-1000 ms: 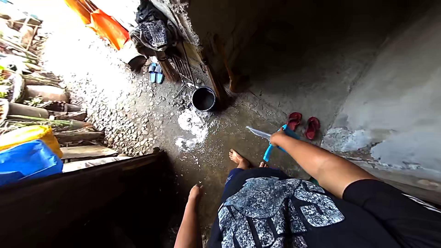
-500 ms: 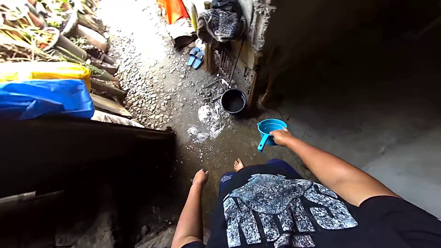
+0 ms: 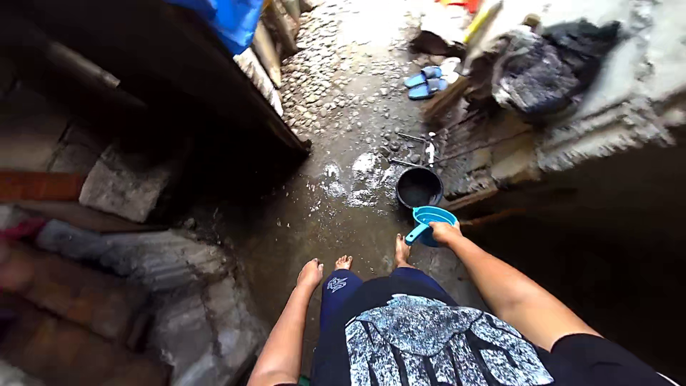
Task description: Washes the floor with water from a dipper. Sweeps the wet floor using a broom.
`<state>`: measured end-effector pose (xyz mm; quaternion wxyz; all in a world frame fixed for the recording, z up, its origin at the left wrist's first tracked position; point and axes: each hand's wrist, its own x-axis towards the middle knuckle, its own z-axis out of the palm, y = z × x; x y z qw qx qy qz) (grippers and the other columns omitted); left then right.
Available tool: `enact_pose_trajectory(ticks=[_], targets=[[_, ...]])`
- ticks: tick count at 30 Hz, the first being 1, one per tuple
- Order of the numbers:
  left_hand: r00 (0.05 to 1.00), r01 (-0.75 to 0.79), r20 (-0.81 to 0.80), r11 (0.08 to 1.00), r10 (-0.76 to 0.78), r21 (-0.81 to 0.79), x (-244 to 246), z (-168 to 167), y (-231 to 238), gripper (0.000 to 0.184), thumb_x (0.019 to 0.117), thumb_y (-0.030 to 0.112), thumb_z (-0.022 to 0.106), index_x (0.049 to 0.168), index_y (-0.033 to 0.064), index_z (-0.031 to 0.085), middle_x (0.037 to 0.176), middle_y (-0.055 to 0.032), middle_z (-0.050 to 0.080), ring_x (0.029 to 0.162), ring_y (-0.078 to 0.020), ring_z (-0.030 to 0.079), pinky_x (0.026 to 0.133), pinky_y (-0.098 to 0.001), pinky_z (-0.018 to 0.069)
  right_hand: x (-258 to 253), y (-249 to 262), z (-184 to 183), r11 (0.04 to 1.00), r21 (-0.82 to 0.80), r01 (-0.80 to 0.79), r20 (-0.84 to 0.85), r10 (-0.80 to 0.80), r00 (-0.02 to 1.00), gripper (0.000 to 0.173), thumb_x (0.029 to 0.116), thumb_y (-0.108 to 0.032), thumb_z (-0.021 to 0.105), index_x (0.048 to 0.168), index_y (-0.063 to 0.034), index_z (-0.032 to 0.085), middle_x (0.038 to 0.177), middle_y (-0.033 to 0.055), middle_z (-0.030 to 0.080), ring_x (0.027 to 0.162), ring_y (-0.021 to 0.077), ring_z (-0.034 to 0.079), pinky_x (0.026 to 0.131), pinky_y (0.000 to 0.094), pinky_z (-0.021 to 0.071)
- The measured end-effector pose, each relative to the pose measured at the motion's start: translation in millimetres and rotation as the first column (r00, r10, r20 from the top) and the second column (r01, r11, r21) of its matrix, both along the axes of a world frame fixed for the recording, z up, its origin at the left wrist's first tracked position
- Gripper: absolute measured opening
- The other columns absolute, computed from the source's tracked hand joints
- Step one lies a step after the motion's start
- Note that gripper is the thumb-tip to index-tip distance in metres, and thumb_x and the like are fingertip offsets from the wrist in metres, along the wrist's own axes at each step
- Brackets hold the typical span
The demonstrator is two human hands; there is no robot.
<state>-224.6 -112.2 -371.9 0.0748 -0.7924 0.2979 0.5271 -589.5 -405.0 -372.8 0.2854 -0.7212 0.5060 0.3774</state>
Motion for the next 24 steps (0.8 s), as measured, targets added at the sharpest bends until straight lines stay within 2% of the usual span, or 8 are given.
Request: enact_pose_trajectory(ticks=[3, 5, 8, 11, 14, 17, 21, 24], targets=[[0.969, -0.242, 0.018, 0.962, 0.246, -0.126, -64, 2, -4, 0.042, 0.1102, 0.023, 0.040, 0.142, 0.0028, 0.057, 0.146, -0.0189, 0.057, 0.138, -0.0310, 0.054, 0.117, -0.0504, 0.0408, -10, -46, -31, 0.987, 0.041, -0.156, -0.029, 0.157, 0.987, 0.044, 0.0989, -0.017, 0.058, 0.142, -0.0142, 0.062, 0.141, 0.0158, 0.064, 0.139, 0.0371, 0.052, 0.121, 0.0713, 0.0171], [0.932, -0.351, 0.013, 0.914, 0.361, -0.201, -109, -2, -11, 0.041, 0.1101, 0.020, 0.039, 0.142, 0.0022, 0.057, 0.147, -0.0184, 0.056, 0.138, -0.0297, 0.053, 0.118, -0.0465, 0.0404, -16, -74, -51, 0.963, 0.067, -0.263, -0.058, 0.267, 0.962, 0.043, 0.0985, -0.018, 0.059, 0.141, -0.0146, 0.063, 0.139, 0.0160, 0.065, 0.137, 0.0376, 0.054, 0.121, 0.0710, 0.0185], [0.927, -0.365, -0.028, 0.885, 0.373, -0.289, -169, -30, -9, 0.040, 0.1089, 0.018, 0.039, 0.139, 0.0024, 0.060, 0.145, -0.0172, 0.058, 0.135, -0.0279, 0.056, 0.116, -0.0447, 0.0433, -23, -110, -85, 0.945, 0.097, -0.313, -0.092, 0.322, 0.942, 0.042, 0.0979, -0.019, 0.061, 0.139, -0.0131, 0.063, 0.137, 0.0183, 0.065, 0.135, 0.0401, 0.055, 0.117, 0.0728, 0.0253], [0.942, -0.333, -0.083, 0.884, 0.324, -0.328, -212, -48, -14, 0.041, 0.1090, 0.019, 0.038, 0.138, 0.0023, 0.062, 0.145, -0.0158, 0.059, 0.137, -0.0257, 0.055, 0.118, -0.0418, 0.0412, -24, -136, -126, 0.972, 0.119, -0.200, -0.104, 0.213, 0.972, 0.044, 0.0992, -0.018, 0.061, 0.143, -0.0101, 0.060, 0.142, 0.0230, 0.061, 0.137, 0.0440, 0.052, 0.111, 0.0736, 0.0328], [0.939, -0.344, -0.125, 0.895, 0.321, -0.284, -237, -72, -22, 0.043, 0.1098, 0.021, 0.037, 0.141, 0.0032, 0.060, 0.149, -0.0149, 0.056, 0.141, -0.0248, 0.051, 0.120, -0.0404, 0.0374, -21, -161, -178, 0.989, 0.104, -0.106, -0.102, 0.117, 0.988, 0.045, 0.1007, -0.016, 0.060, 0.144, -0.0044, 0.057, 0.142, 0.0277, 0.059, 0.136, 0.0456, 0.053, 0.108, 0.0680, 0.0413], [0.932, -0.362, -0.128, 0.894, 0.339, -0.264, -250, -100, -27, 0.043, 0.1100, 0.021, 0.036, 0.141, 0.0028, 0.060, 0.150, -0.0155, 0.055, 0.142, -0.0265, 0.050, 0.121, -0.0412, 0.0363, -21, -180, -239, 0.996, 0.083, 0.028, -0.041, -0.025, 0.999, 0.045, 0.0997, -0.014, 0.064, 0.141, 0.0021, 0.056, 0.137, 0.0333, 0.059, 0.132, 0.0488, 0.055, 0.107, 0.0673, 0.0433], [0.920, -0.379, -0.184, 0.905, 0.346, -0.194, -238, -111, -55, 0.044, 0.1098, 0.017, 0.035, 0.143, -0.0009, 0.056, 0.153, -0.0187, 0.051, 0.146, -0.0315, 0.046, 0.123, -0.0436, 0.0315, -27, -208, -315, 0.977, 0.079, 0.199, 0.053, -0.203, 0.978, 0.043, 0.0996, -0.012, 0.066, 0.137, 0.0056, 0.057, 0.133, 0.0368, 0.059, 0.129, 0.0518, 0.055, 0.106, 0.0691, 0.0423], [0.925, -0.379, -0.148, 0.884, 0.351, -0.273, -244, -167, -41, 0.043, 0.1098, 0.020, 0.036, 0.142, 0.0026, 0.059, 0.150, -0.0154, 0.055, 0.143, -0.0276, 0.049, 0.122, -0.0416, 0.0342, -34, -229, -356, 0.926, 0.093, 0.366, 0.166, -0.377, 0.911, 0.042, 0.0998, -0.011, 0.066, 0.138, 0.0047, 0.057, 0.132, 0.0366, 0.059, 0.125, 0.0507, 0.056, 0.102, 0.0703, 0.0428]])
